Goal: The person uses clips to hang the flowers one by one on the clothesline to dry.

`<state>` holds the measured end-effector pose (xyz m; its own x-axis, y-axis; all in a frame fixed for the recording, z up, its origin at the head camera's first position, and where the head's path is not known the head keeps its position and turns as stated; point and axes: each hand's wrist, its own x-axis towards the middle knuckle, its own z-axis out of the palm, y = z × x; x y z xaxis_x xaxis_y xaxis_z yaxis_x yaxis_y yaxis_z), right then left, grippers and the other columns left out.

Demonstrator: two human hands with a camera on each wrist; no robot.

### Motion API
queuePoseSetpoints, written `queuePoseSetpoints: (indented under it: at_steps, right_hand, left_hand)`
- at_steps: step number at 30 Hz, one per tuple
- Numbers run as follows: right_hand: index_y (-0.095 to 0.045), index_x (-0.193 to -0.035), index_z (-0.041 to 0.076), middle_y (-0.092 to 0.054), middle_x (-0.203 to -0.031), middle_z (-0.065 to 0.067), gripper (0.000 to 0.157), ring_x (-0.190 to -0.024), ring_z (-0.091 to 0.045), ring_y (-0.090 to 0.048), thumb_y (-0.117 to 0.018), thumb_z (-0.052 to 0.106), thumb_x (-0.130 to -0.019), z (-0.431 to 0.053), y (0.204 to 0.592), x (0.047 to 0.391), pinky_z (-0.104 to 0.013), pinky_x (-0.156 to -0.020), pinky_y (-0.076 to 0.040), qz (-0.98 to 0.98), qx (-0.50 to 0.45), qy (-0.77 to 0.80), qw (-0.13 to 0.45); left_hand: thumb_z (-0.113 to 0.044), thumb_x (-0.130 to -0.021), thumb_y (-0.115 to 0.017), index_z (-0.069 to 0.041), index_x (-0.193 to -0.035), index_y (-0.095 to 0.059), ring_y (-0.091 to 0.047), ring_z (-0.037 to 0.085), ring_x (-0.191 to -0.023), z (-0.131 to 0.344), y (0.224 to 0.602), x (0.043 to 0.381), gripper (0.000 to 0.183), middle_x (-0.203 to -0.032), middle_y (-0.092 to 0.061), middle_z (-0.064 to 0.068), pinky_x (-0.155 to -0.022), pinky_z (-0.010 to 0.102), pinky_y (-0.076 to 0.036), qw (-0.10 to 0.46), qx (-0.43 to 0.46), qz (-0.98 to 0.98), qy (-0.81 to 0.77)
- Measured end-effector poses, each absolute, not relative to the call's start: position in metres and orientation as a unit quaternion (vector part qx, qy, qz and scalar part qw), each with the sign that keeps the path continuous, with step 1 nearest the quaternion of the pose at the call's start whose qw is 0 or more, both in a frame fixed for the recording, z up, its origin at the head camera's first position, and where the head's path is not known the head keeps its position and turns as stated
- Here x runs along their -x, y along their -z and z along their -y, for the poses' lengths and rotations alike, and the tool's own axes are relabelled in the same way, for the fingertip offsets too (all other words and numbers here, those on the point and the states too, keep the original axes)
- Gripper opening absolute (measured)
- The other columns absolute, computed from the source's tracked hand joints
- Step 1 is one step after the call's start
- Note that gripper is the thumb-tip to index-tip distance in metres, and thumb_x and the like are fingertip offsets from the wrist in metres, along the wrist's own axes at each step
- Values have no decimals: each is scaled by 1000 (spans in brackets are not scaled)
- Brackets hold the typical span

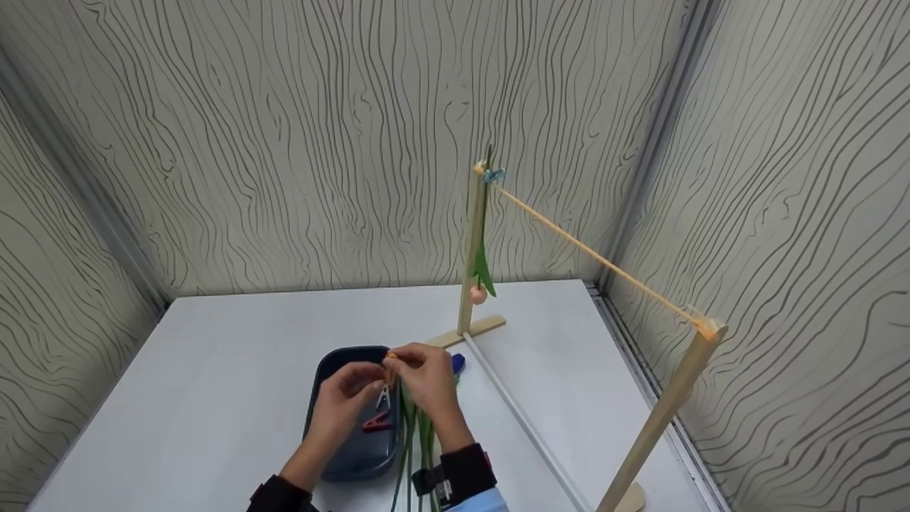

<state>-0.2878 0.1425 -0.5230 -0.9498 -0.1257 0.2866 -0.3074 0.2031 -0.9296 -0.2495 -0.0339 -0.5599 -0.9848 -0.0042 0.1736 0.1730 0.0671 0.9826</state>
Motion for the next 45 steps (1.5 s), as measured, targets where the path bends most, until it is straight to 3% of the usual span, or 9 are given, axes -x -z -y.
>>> queuePoseSetpoints:
  at_steps: [5, 11, 16, 22, 29, 35, 45]
  right_hand:
    - [-85, -103, 3, -83, -103, -19, 12, -85, -4, -75, -85, 10, -93, -147, 519, 289, -18, -79, -60, 769, -141, -618, 75]
    - [-85, -104, 3, -83, -103, -20, 12, -86, -4, -75, -85, 8, -93, -155, 517, 289, -18, -80, -60, 774, -123, -617, 75]
    - [-84, -106, 0, -84, -103, -18, 15, -85, -5, -76, -85, 8, -94, -166, 515, 290, -18, -79, -61, 777, -109, -616, 77]
    - [-84, -105, -1, -84, -101, -18, 13, -83, -4, -76, -83, 6, -94, -175, 517, 290, -18, -78, -62, 779, -103, -612, 92]
    - [-85, -102, 6, -83, -101, -16, 9, -84, -6, -74, -83, 5, -94, -180, 522, 290, -18, -80, -62, 782, -93, -610, 87]
    - [-86, -103, 6, -83, -102, -16, 10, -85, -7, -75, -83, 5, -94, -186, 525, 290, -18, -82, -62, 777, -88, -618, 86]
    - [-85, -103, 5, -83, -103, -18, 9, -87, -6, -77, -83, 5, -94, -190, 531, 290, -18, -83, -62, 771, -95, -623, 89]
  left_hand:
    - [-7, -102, -74, -3, -122, -74, -78, 24, -114, 37, 567, 248, 20, -124, -77, 21, -96, 25, -64, 63, 59, 747, 659]
    - [-3, -100, -74, -11, -116, -77, -77, 17, -104, 35, 574, 249, 18, -116, -80, 13, -90, 25, -64, 47, 94, 804, 585]
    - [2, -95, -76, -7, -111, -80, -73, 10, -93, 23, 575, 254, 19, -105, -81, 6, -82, 26, -62, 7, 155, 855, 495]
    - [6, -89, -82, -16, -110, -85, -75, 8, -98, -4, 577, 257, 31, -106, -83, -4, -91, 30, -64, -22, 250, 930, 267]
    - [-9, -96, -82, -30, -113, -87, -68, 6, -92, -28, 585, 254, 28, -106, -82, -11, -94, 24, -58, -18, 383, 923, 43]
    - [-20, -101, -79, -33, -112, -85, -58, 10, -82, -37, 592, 256, 18, -101, -78, -11, -85, 24, -50, -35, 396, 916, -44]
    - [-21, -99, -79, -30, -108, -83, -57, 11, -83, -44, 603, 258, 14, -97, -78, -10, -84, 25, -50, -42, 368, 925, -82]
